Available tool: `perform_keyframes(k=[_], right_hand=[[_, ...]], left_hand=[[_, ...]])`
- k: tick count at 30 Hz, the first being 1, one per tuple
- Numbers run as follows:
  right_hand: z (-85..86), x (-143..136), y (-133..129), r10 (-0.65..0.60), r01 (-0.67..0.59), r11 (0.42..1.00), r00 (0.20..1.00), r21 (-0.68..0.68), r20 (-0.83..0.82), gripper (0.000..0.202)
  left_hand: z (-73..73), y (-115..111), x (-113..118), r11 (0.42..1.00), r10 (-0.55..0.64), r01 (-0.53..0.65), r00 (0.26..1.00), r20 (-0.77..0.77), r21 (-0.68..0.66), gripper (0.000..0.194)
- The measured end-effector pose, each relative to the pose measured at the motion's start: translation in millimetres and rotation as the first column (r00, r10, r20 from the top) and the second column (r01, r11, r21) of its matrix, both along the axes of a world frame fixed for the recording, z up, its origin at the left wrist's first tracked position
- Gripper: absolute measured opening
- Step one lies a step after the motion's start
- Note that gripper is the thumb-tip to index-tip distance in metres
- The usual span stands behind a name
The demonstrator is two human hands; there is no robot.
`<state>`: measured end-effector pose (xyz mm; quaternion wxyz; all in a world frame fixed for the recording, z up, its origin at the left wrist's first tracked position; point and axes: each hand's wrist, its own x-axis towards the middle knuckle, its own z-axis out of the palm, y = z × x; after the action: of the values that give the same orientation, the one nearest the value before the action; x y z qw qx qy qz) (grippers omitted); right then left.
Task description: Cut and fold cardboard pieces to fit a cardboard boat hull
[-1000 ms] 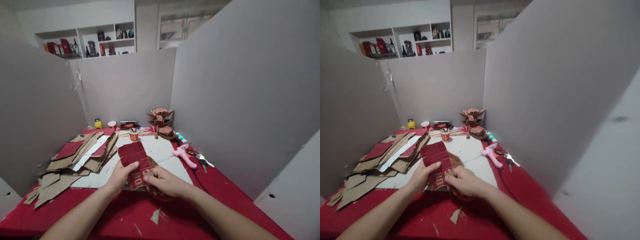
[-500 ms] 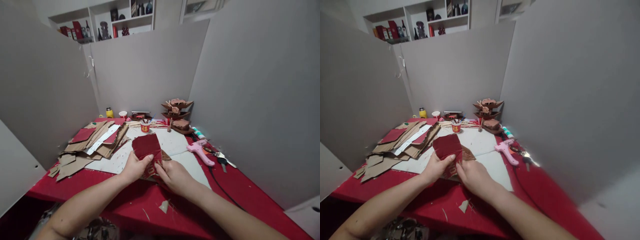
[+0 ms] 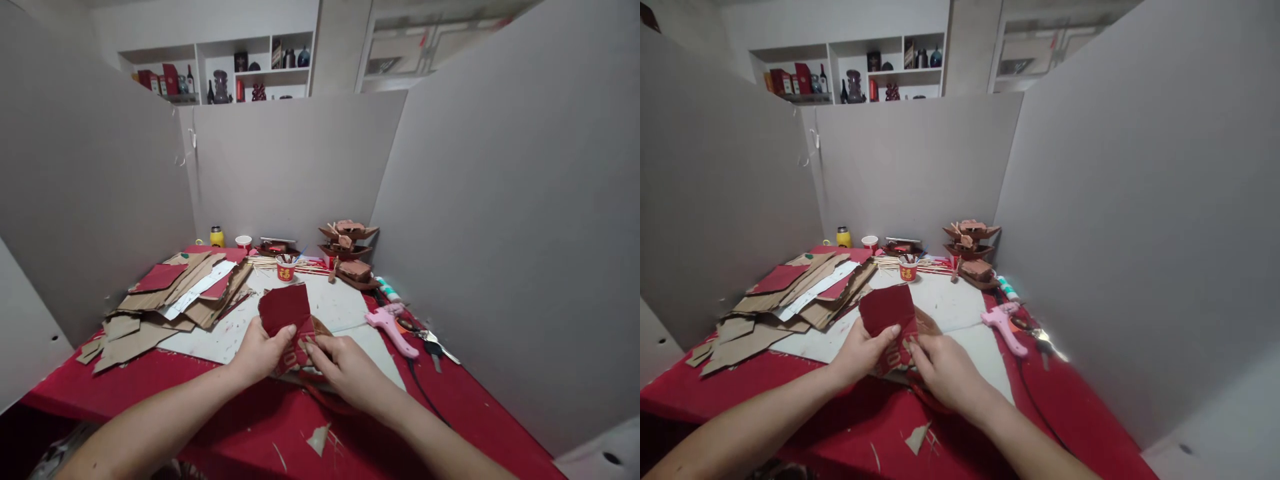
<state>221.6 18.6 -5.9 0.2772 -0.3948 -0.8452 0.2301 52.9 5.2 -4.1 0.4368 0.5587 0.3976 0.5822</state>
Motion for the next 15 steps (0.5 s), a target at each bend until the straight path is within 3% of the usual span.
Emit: perform_keyframes(k=[15], right_hand=[[4.0, -3, 2, -0.065, 0.062, 0.997, 0.995, -0.041, -0.079, 0.022]], left_hand=[[-10.9, -12, 3, 0.997, 0.081, -0.079, 0.989, -0.123, 0.025, 0.024]])
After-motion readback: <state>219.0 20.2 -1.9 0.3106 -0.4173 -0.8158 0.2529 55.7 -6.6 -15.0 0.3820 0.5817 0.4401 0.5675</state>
